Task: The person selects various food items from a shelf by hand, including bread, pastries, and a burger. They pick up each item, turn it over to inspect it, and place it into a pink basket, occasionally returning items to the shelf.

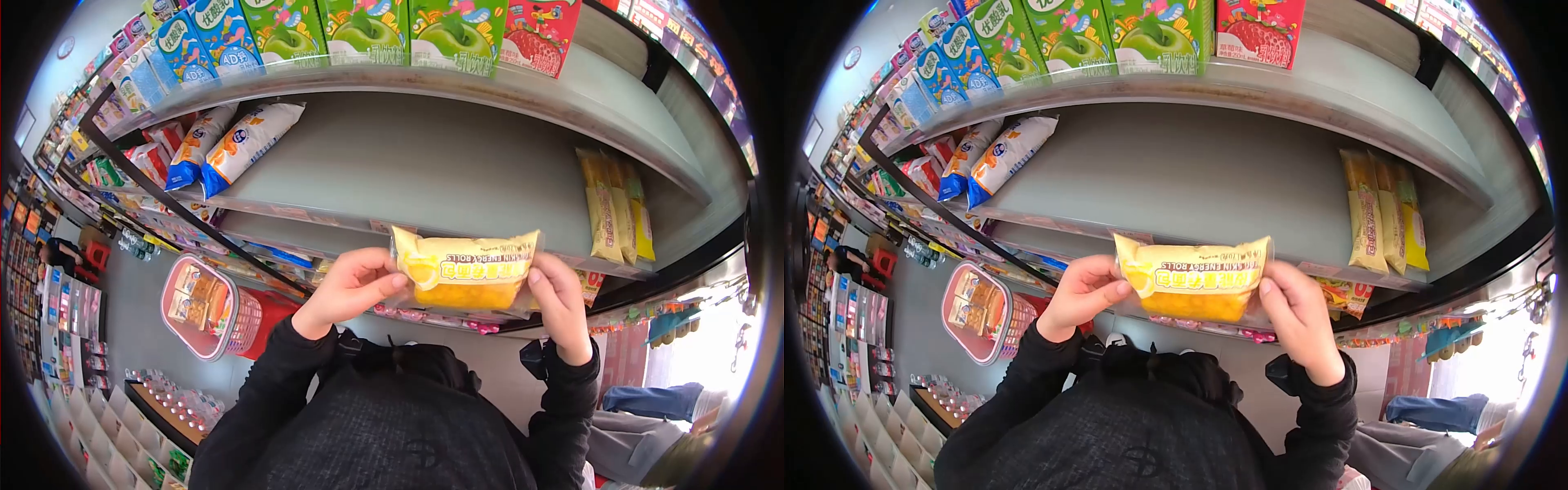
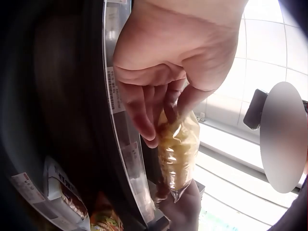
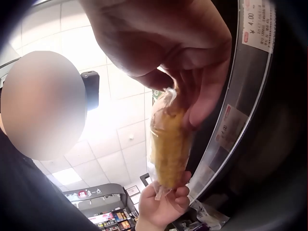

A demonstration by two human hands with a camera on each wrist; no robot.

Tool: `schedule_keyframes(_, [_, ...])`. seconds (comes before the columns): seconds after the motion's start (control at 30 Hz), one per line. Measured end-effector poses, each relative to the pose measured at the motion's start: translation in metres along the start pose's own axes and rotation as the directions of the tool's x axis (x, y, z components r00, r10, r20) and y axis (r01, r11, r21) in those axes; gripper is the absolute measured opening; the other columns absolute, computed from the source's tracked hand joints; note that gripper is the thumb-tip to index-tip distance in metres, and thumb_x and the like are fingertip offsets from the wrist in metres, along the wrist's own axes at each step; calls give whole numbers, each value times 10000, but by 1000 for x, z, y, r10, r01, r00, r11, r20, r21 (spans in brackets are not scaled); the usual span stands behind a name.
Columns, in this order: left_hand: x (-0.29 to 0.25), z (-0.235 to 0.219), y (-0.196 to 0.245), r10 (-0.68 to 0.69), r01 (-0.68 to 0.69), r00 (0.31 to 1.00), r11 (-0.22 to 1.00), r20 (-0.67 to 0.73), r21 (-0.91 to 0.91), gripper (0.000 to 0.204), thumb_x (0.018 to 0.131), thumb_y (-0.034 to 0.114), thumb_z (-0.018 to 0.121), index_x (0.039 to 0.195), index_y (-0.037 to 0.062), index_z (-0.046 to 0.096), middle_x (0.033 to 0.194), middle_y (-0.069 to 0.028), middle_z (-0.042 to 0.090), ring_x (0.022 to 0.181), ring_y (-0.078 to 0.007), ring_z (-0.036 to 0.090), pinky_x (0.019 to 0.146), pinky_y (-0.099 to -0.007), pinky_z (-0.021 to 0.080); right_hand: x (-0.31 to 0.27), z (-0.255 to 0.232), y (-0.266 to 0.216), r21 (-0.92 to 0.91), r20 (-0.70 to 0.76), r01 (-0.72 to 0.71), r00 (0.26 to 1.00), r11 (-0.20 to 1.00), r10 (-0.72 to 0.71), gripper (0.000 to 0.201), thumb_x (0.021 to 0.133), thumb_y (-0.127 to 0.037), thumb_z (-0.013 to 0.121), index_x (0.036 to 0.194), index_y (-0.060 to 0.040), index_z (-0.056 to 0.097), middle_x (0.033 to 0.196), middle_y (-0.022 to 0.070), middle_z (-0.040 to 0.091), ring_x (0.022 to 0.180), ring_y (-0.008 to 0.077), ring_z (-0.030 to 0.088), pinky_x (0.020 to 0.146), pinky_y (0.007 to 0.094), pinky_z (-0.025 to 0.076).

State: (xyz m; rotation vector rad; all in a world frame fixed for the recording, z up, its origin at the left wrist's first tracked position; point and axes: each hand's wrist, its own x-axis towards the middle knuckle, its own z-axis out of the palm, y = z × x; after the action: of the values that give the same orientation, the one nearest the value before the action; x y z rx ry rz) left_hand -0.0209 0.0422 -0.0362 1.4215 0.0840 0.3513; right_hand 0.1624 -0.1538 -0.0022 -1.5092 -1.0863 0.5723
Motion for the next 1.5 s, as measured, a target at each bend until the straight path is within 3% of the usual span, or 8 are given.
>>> schedule_keyframes(0.13, [5, -4, 1, -88, 64, 980, 989, 180, 131, 195, 806, 124, 581, 901, -41, 544, 848, -28, 551, 784, -67, 500, 696, -211, 419, 24, -16, -5, 50, -60, -51, 997, 997, 54, 149, 843, -52, 451, 900, 53, 541, 666, 19, 535, 592, 61, 516, 526, 196, 426])
schedule_keyframes(0.27, [23, -5, -26, 42, 304, 825, 808, 563, -505, 749, 669, 503, 648, 1128, -11, 354, 1093, -127, 499, 986, -191, 514, 827, -282, 406, 51, -27, -24, -105, 48, 125, 992, 987, -121, 115, 821, -42, 487, 849, 39, 564, 640, 43, 546, 562, 81, 530, 497, 216, 427])
schedule_keyframes(0.47, [36, 36, 0, -176, 344, 863, 891, 473, -295, 765, 649, 319, 729, 1213, 14, 312, 1119, -98, 495, 1042, -165, 476, 899, -300, 374, 69, -3, -45, -513, 352, 417, 899, 750, -259, 110, 732, -73, 545, 801, 1, 588, 708, 159, 578, 645, 315, 564, 598, 339, 454])
schedule_keyframes(0.67, [28, 39, -19, -184, 285, 916, 924, 356, -256, 574, 735, 165, 658, 1208, 27, 364, 1112, -51, 505, 1014, -122, 479, 885, -285, 378, 68, 2, -33, -372, 303, 326, 928, 869, -219, 193, 773, -124, 558, 918, 3, 555, 803, 152, 589, 698, 253, 587, 628, 312, 460])
schedule_keyframes(0.8, [28, 28, -19, -135, 236, 955, 883, 262, -406, 532, 749, 172, 643, 1191, 24, 387, 1095, -59, 523, 1013, -139, 496, 865, -292, 401, 61, -13, -28, -93, -20, 217, 975, 972, -220, 280, 813, -120, 548, 1055, -2, 474, 971, 81, 545, 811, 139, 543, 712, 263, 445])
schedule_keyframes(1.0, [51, 38, 14, 178, -210, 978, 834, -112, -510, 416, 815, 167, 564, 1172, 38, 395, 1133, -79, 499, 1041, -192, 499, 857, -367, 434, 50, -29, -12, -25, 80, 57, 995, 998, -55, 242, 857, -208, 493, 948, 13, 536, 860, 51, 566, 741, 97, 541, 636, 223, 447])
schedule_keyframes(1.4, [66, 49, 14, 215, -203, 976, 860, -28, -469, 494, 839, 325, 503, 1207, 33, 351, 1156, -142, 472, 1049, -269, 492, 873, -411, 413, 45, -14, -9, 194, 80, -100, 993, 976, 86, 160, 874, -145, 443, 847, -6, 516, 694, 22, 545, 612, 78, 553, 520, 179, 448])
schedule_keyframes(1.5, [65, 29, 24, 118, 18, 980, 755, 163, -656, 481, 878, 362, 406, 1199, 10, 342, 1129, -174, 482, 1007, -265, 516, 874, -388, 413, 46, -26, -7, 192, -59, -4, 998, 981, 16, 140, 867, -123, 438, 794, -22, 500, 672, 8, 533, 575, 68, 528, 491, 178, 429])
